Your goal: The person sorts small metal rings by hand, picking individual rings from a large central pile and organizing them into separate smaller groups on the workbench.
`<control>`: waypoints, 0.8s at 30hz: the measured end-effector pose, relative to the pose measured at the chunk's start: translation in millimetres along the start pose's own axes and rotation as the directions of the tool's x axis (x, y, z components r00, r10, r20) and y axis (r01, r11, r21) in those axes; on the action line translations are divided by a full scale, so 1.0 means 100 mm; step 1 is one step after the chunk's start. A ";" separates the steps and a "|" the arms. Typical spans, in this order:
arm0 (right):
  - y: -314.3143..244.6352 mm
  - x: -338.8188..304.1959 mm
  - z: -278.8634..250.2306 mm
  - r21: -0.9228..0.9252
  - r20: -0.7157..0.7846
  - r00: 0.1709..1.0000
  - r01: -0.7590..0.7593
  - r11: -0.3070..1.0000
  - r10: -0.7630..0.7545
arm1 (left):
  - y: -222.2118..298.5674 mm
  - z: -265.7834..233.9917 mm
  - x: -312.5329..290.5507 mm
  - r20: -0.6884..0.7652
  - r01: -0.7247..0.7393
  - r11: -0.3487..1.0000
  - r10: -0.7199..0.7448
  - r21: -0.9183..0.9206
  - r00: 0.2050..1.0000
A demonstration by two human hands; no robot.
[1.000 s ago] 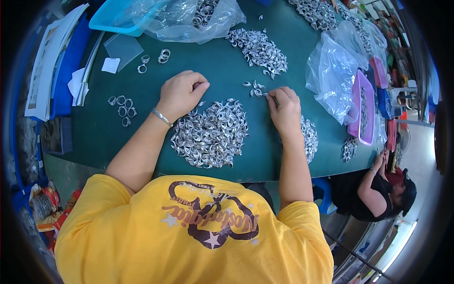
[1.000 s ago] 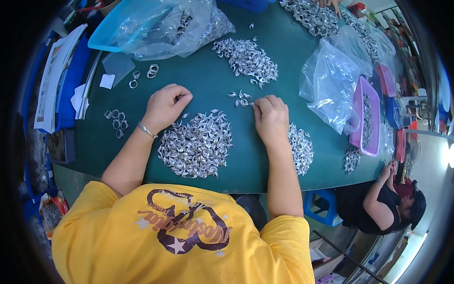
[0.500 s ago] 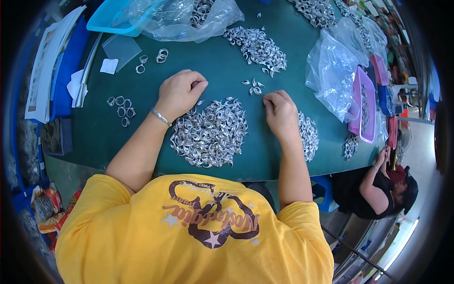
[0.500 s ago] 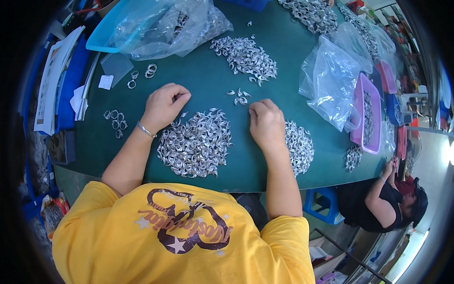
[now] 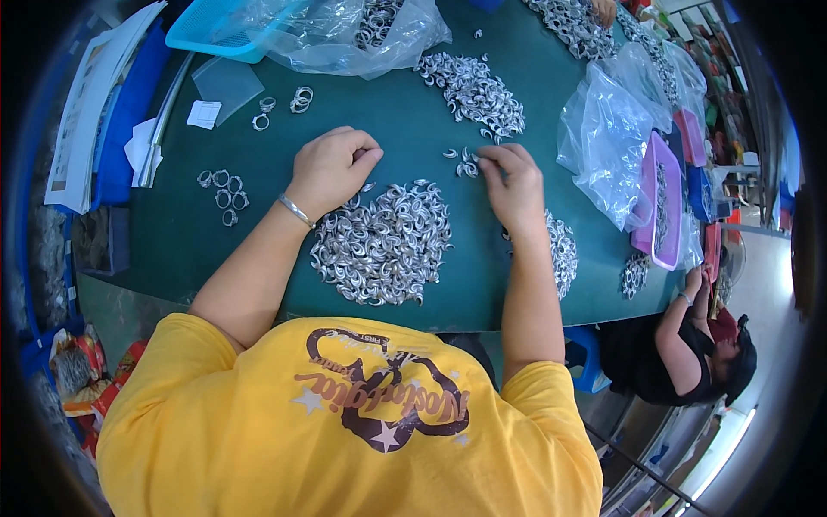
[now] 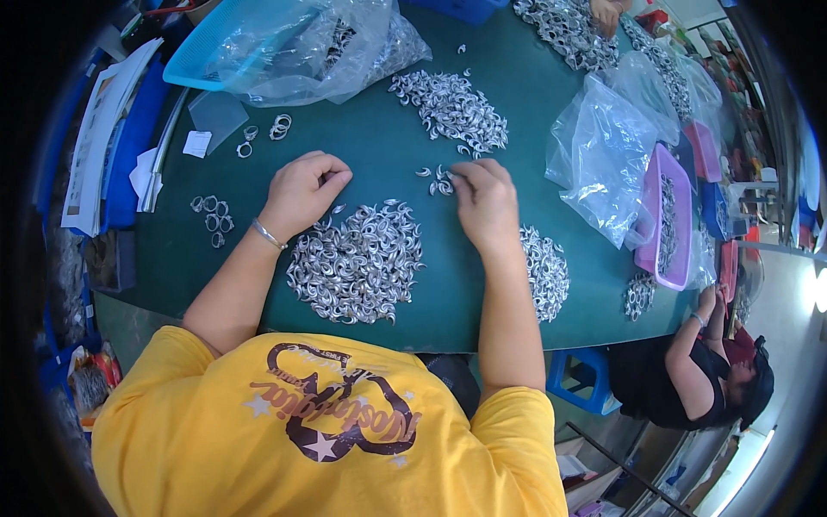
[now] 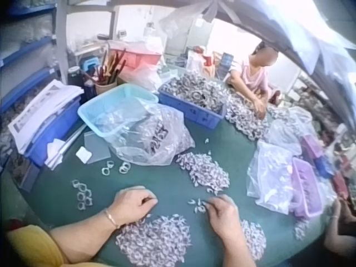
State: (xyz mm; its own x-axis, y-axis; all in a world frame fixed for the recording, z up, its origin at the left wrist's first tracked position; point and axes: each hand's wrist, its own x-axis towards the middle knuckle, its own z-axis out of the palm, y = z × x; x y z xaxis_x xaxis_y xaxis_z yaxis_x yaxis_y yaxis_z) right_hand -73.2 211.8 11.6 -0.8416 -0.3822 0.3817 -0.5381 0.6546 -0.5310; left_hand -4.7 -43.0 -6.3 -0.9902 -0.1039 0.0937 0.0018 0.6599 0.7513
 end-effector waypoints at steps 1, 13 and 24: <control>0.02 0.01 0.07 0.012 0.027 1.000 -0.004 1.000 0.004 | 0.01 0.00 0.00 0.009 0.012 1.000 -0.012 -0.002 1.000; 0.12 -0.11 -0.20 0.025 -0.089 0.956 -0.280 0.960 0.281 | -0.02 0.01 -0.02 -0.029 -0.031 0.999 0.031 -0.017 0.999; 0.14 -0.26 -0.39 0.012 0.002 0.955 -0.297 0.955 0.297 | -0.01 0.00 -0.01 0.007 0.020 1.000 -0.020 -0.002 1.000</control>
State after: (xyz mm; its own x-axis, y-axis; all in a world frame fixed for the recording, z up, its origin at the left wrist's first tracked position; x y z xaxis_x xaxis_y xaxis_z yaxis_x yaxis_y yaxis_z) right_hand -57.2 256.1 24.2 -0.9636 -0.1717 0.2051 -0.2642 0.7307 -0.6295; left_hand -4.2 -43.2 -7.2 -0.9910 -0.1118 0.0741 -0.0177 0.6564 0.7542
